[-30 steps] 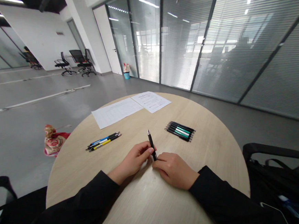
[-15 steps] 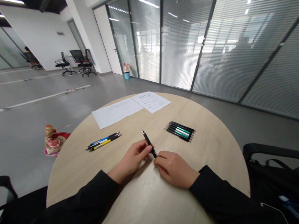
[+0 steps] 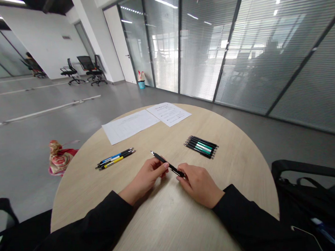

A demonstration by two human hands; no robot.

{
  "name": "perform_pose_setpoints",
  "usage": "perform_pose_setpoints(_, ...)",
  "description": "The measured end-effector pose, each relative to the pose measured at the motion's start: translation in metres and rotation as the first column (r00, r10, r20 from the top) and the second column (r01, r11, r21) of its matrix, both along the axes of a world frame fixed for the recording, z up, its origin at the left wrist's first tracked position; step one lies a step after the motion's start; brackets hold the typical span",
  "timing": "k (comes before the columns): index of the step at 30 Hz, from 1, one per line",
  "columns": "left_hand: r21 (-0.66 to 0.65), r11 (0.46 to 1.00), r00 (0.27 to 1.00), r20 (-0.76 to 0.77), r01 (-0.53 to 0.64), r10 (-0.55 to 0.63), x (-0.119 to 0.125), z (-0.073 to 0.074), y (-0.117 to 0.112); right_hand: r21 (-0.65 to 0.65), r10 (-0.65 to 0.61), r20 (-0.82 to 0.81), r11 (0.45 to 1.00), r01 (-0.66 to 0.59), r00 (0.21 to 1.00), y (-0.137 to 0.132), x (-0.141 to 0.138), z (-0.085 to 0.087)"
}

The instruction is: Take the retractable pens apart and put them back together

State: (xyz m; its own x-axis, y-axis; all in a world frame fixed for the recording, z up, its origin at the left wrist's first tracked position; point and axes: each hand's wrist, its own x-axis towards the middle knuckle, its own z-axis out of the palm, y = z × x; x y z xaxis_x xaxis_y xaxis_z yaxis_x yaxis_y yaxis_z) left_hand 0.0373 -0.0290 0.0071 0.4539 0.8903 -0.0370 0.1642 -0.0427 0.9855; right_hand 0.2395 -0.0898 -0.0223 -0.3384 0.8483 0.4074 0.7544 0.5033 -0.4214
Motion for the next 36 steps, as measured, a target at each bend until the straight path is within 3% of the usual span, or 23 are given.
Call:
perform_pose_setpoints(6,-0.023,1.0,0.998,0.052,0.02,-0.019,0.001,0.001,-0.001,-0.047,-0.069,-0.023,0.997,0.068,0.997,0.004,0.008,0.005)
perform_pose_setpoints(11,-0.095,0.993,0.992,0.099,-0.065,0.074,-0.001,0.003,-0.001,-0.118,-0.182,0.074,0.975,0.19,0.981,0.016,0.04,0.007)
perform_pose_setpoints(14,-0.106,0.989,0.989,0.094,-0.106,0.116,-0.003,0.002,0.0,-0.083,-0.277,0.152,0.953,0.291,0.949,0.022,0.062,0.006)
perform_pose_setpoints(18,-0.092,0.99,0.991,0.071,-0.104,0.11,-0.004,0.001,0.001,-0.026,-0.326,0.199,0.941,0.338,0.924,0.026,0.08,0.003)
perform_pose_setpoints(27,-0.064,0.996,0.997,0.037,-0.062,0.064,-0.005,0.001,0.002,-0.108,-0.405,0.227,0.893,0.436,0.886,0.03,0.087,-0.011)
perform_pose_setpoints(36,-0.079,0.997,1.0,0.007,-0.025,0.025,-0.004,0.005,0.001,-0.139,-0.47,0.204,0.854,0.501,0.859,0.03,0.086,-0.009)
